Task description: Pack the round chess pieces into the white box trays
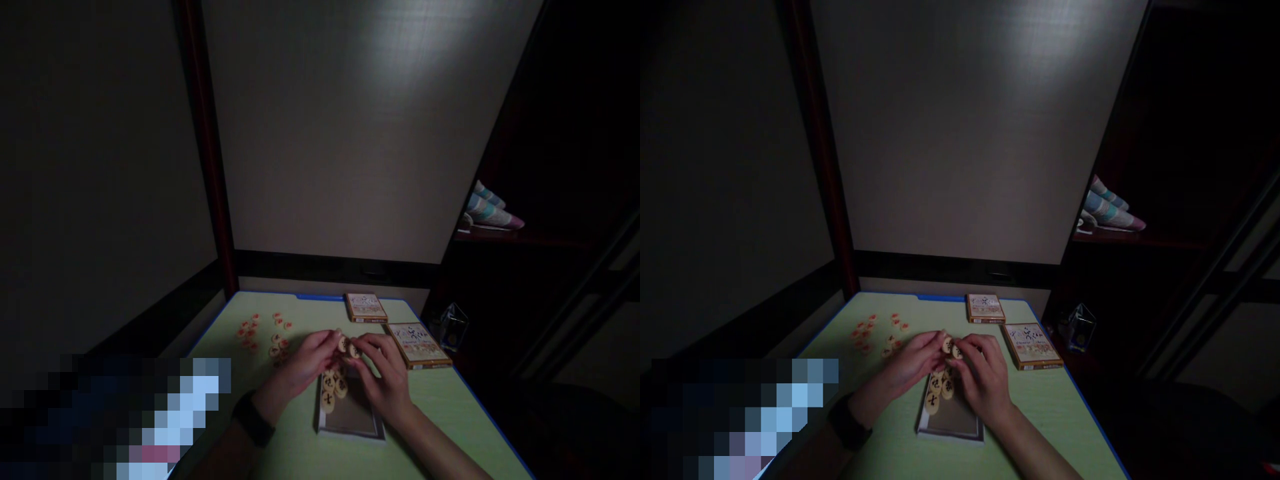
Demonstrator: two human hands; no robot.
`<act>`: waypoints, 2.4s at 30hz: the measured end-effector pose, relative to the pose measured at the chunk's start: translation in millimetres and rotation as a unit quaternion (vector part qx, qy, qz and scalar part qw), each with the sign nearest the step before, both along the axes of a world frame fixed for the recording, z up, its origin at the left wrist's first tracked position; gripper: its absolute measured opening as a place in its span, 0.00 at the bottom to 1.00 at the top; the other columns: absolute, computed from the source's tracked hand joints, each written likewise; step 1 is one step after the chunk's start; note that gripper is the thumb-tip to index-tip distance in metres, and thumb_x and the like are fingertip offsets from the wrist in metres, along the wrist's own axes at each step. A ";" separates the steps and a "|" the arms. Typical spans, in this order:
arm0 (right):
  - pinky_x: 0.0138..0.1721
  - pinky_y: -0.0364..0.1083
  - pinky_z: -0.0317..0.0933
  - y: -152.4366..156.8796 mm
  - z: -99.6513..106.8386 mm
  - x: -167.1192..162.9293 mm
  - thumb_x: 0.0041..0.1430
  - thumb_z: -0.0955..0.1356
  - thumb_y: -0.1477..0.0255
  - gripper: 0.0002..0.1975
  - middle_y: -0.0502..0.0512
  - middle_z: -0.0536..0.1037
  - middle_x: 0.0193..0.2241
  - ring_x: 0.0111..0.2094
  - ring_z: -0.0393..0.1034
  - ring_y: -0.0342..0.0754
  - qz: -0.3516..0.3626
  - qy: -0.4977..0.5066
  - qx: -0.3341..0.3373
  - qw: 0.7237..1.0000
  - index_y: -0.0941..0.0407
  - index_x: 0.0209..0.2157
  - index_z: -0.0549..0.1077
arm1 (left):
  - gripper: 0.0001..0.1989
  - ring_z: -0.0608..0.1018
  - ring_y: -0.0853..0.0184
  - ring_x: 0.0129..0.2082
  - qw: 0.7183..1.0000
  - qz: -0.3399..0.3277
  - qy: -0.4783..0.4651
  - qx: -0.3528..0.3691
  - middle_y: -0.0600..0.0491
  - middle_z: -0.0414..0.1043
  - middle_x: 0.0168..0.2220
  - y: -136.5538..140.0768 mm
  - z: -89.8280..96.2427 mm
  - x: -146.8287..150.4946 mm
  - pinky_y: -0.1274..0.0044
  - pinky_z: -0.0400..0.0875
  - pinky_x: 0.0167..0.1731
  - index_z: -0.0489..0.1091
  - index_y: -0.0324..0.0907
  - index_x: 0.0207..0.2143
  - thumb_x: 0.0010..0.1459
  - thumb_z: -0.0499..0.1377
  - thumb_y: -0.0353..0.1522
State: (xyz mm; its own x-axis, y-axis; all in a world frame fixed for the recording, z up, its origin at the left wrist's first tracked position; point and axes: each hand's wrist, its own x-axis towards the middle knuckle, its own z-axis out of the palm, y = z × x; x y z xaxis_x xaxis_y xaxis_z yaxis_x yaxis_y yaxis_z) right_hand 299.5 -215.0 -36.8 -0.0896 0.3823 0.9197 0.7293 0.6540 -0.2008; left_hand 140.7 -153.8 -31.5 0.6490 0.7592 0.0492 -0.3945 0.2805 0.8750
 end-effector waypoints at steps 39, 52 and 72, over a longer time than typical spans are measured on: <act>0.43 0.54 0.71 5.8 -2.7 9.2 0.61 0.69 0.74 0.17 0.58 0.80 0.42 0.43 0.74 0.53 -0.050 -0.012 -0.035 0.998 0.52 0.52 0.70 | 0.22 0.75 0.67 0.35 0.990 0.095 0.068 0.073 0.46 0.76 0.36 11.3 12.0 -12.2 0.79 0.66 0.33 0.74 0.35 0.36 0.39 0.74 0.36; 0.40 0.49 0.69 1.6 6.5 20.1 0.62 0.66 0.66 0.15 0.60 0.80 0.41 0.37 0.75 0.50 -0.031 0.041 -0.301 0.952 0.57 0.48 0.72 | 0.05 0.68 0.72 0.22 0.941 0.256 0.165 0.147 0.55 0.67 0.22 30.1 3.6 -10.1 0.81 0.59 0.24 0.70 0.37 0.28 0.49 0.61 0.31; 0.41 0.42 0.59 -39.7 6.7 -19.8 0.49 0.69 0.82 0.15 0.57 0.75 0.40 0.39 0.70 0.49 -0.028 -0.138 -0.521 0.842 0.57 0.40 0.74 | 0.13 0.79 0.58 0.36 0.605 0.123 0.609 0.498 0.48 0.77 0.35 -26.4 1.6 -25.0 0.71 0.70 0.36 0.72 0.44 0.40 0.66 0.47 0.34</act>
State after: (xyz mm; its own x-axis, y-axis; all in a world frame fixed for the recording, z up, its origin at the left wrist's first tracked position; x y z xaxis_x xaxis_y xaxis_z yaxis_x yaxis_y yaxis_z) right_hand 279.7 -254.7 -30.1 -0.1997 0.9794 0.0293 0.8656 0.1904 -0.4631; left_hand 115.7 -180.2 -29.9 0.5376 0.8280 0.1597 0.7906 -0.5608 0.2461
